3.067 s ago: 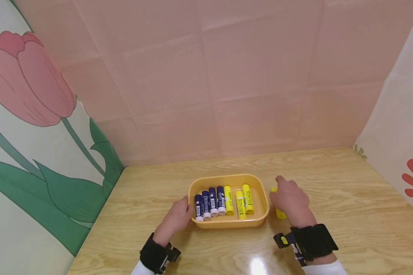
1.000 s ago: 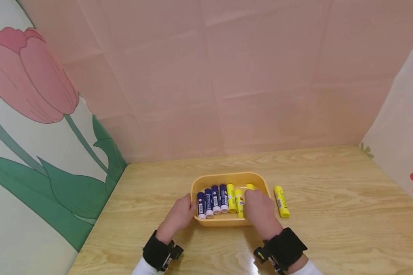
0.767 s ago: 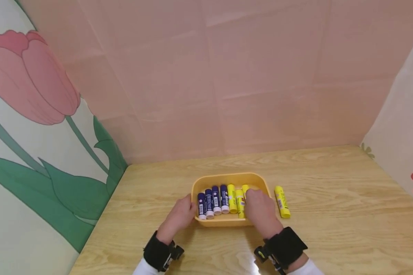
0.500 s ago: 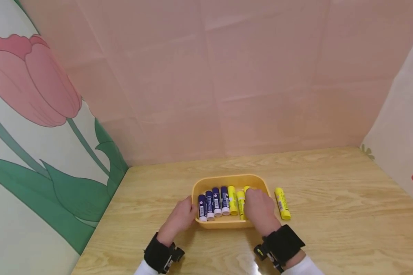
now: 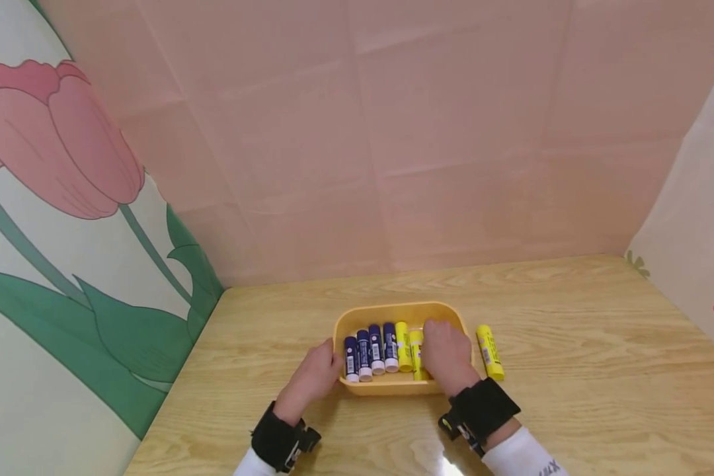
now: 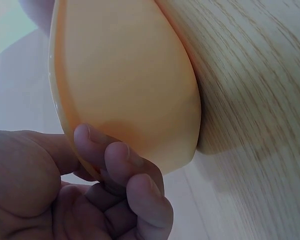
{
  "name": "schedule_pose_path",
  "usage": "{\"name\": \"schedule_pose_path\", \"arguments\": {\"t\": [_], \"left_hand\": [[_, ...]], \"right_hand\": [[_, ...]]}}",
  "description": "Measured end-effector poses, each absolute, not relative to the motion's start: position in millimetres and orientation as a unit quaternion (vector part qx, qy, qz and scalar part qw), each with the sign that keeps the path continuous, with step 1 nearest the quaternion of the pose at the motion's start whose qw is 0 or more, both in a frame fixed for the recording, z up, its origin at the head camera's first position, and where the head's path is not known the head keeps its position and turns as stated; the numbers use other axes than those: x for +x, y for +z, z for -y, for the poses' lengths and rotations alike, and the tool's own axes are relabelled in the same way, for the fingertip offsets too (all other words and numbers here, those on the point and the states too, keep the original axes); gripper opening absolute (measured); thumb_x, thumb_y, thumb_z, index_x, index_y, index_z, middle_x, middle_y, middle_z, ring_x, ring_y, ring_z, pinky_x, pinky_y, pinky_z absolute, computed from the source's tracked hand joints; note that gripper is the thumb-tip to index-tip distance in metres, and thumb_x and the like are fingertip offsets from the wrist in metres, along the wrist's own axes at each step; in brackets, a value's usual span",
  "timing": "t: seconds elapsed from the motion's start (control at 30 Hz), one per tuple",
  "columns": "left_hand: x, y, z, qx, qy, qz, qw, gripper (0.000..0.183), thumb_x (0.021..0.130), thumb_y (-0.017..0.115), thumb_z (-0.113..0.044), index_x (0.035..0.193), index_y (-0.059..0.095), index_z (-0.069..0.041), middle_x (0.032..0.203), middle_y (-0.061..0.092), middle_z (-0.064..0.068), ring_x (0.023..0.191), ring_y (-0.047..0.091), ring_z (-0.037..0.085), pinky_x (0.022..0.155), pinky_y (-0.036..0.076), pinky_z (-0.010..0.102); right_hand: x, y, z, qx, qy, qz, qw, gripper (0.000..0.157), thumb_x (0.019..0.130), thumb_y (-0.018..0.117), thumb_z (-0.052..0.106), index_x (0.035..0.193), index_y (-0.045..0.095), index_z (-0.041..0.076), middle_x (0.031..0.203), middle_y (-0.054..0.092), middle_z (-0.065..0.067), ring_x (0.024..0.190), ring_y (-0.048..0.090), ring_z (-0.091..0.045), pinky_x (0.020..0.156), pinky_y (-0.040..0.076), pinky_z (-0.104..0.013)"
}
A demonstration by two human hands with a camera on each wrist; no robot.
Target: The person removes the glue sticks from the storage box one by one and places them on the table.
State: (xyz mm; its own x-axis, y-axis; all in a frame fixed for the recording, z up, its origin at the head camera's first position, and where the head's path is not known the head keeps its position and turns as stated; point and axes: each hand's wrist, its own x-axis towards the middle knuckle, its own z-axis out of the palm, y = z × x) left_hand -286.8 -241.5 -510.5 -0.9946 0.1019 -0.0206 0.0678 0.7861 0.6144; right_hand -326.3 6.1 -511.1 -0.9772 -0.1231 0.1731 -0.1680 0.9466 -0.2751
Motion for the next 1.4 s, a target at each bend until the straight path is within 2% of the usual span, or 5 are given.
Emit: {"name": "schedule_pose_path", "arguments": {"t": [0.2, 0.43, 0.83, 1.17, 1.4], "left_hand": [[-287.8, -509.8, 240.8, 0.037, 0.335, -0.941, 0.033, 0.025, 0.099, 0.049, -0.01, 0.115, 0.055, 0.008, 0.074, 0.053, 0.006, 0.06, 0.051, 0.018, 0.049, 0.043, 0.031], [-287.6, -510.4, 241.0, 0.039, 0.33, -0.943, 0.027, 0.026, 0.099, 0.049, -0.01, 0.116, 0.055, 0.008, 0.074, 0.052, 0.006, 0.06, 0.05, 0.018, 0.049, 0.042, 0.031], [-288.2, -509.7, 241.9, 0.037, 0.334, -0.942, 0.024, 0.023, 0.099, 0.049, -0.01, 0.113, 0.055, 0.007, 0.074, 0.052, 0.006, 0.06, 0.051, 0.018, 0.049, 0.042, 0.031], [-287.5, -508.5, 239.8, 0.027, 0.353, -0.934, 0.043, 0.025, 0.1, 0.048, -0.011, 0.116, 0.054, 0.007, 0.073, 0.054, 0.006, 0.057, 0.051, 0.017, 0.046, 0.043, 0.031], [-286.0, -508.5, 241.4, 0.031, 0.347, -0.936, 0.042, 0.02, 0.1, 0.049, -0.011, 0.111, 0.055, 0.005, 0.072, 0.054, 0.006, 0.056, 0.051, 0.016, 0.045, 0.044, 0.031]], "right_hand": [[-332.8, -509.7, -4.5, 0.059, 0.139, 0.988, 0.039, 0.01, 0.09, 0.063, 0.009, 0.093, 0.062, -0.001, 0.072, 0.053, -0.01, 0.062, 0.051, -0.024, 0.046, 0.04, -0.035], [-337.4, -508.0, -4.3, 0.06, 0.126, 0.99, 0.02, 0.018, 0.089, 0.06, 0.007, 0.105, 0.063, -0.001, 0.075, 0.055, -0.012, 0.064, 0.051, -0.026, 0.048, 0.042, -0.037], [-346.5, -505.5, -4.4, 0.071, 0.138, 0.988, -0.017, 0.019, 0.084, 0.063, 0.003, 0.102, 0.06, -0.001, 0.078, 0.055, -0.012, 0.069, 0.052, -0.027, 0.053, 0.044, -0.038], [-349.8, -504.1, -8.8, 0.061, 0.164, 0.984, -0.041, 0.041, 0.082, 0.069, 0.005, 0.119, 0.057, -0.006, 0.088, 0.06, -0.014, 0.073, 0.055, -0.026, 0.055, 0.045, -0.035], [-344.5, -502.9, -10.6, 0.068, 0.171, 0.982, -0.03, 0.055, 0.078, 0.069, 0.004, 0.129, 0.053, -0.009, 0.106, 0.063, -0.026, 0.081, 0.057, -0.029, 0.062, 0.049, -0.04]]}}
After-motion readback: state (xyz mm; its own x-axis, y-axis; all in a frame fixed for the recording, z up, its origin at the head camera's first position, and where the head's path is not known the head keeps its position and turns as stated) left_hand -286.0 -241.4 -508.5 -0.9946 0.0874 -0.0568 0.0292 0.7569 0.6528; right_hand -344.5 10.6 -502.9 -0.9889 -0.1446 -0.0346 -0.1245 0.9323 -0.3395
